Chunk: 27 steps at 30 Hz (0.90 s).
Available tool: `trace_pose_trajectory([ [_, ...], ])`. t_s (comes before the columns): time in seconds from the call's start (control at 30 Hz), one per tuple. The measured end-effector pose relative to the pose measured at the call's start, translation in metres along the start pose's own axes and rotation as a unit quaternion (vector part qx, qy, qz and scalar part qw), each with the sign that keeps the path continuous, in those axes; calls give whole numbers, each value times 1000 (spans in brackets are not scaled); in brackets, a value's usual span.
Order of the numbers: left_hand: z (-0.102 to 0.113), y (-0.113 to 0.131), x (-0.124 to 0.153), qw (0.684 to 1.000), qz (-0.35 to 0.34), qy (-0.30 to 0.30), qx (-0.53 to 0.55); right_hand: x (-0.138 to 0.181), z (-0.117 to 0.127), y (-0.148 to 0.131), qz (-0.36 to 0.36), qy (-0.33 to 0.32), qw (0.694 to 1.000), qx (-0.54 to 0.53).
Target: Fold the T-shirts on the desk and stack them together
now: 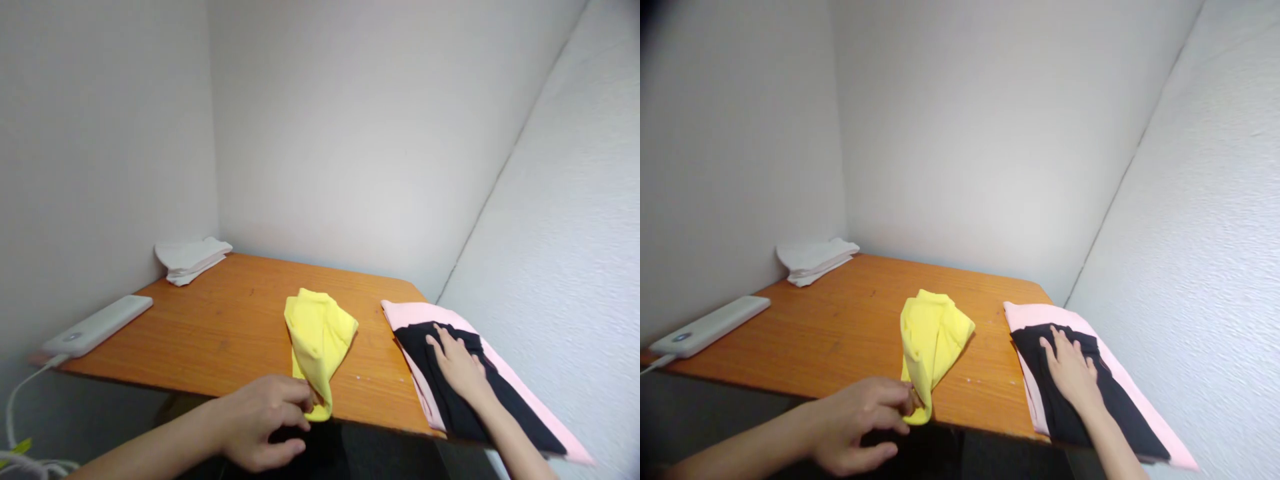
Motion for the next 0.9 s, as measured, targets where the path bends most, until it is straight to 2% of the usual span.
trace_pose_trajectory([
  [0.1, 4, 20, 1, 1000, -7, -3, 8, 19, 50, -42, 49, 130, 990, -22],
  [0.13, 6, 24, 2, 1000, -5, 1, 9, 29, 64, -62, 85, 164, 982, -38],
  [0.17, 7, 27, 2, 1000, -2, 5, 10, 38, 71, -84, 124, 171, 975, -62],
  [0.23, 9, 33, 2, 1000, -1, 15, 16, 51, 65, -126, 186, 116, 969, -118],
  [0.3, 8, 39, 4, 999, 0, 23, 28, 57, 47, -155, 196, 59, 969, -141],
  [0.37, 8, 40, 9, 999, 15, 27, 34, 54, 22, -169, 171, 9, 974, -145],
  [0.47, 16, 31, 22, 994, 102, 38, -10, 52, -9, -182, 150, -72, 968, -187],
  [0.57, 42, 23, 40, 969, 196, 113, -97, 67, -9, -206, 178, -67, 949, -251],
  [0.67, 55, 18, 45, 953, 260, 142, -70, 102, 8, -243, 232, -53, 923, -304],
  [0.73, 45, 6, 44, 937, 325, 125, 3, 129, 16, -268, 263, -85, 899, -339],
  [0.8, 27, -10, 45, 909, 393, 119, 74, 151, 20, -284, 277, -119, 879, -370],
  [0.9, -5, -31, 46, 866, 442, 131, 196, 168, 20, -290, 267, -154, 866, -394],
])
Point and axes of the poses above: each hand's wrist, its own x-axis away from the middle knuckle, its own z-axis out of the back of the hand, y = z × x, the point moved 8 cm from there along -x, towards the middle knuckle, and after that the axes turned 6 degrees about -x, right-handed, at the moved point
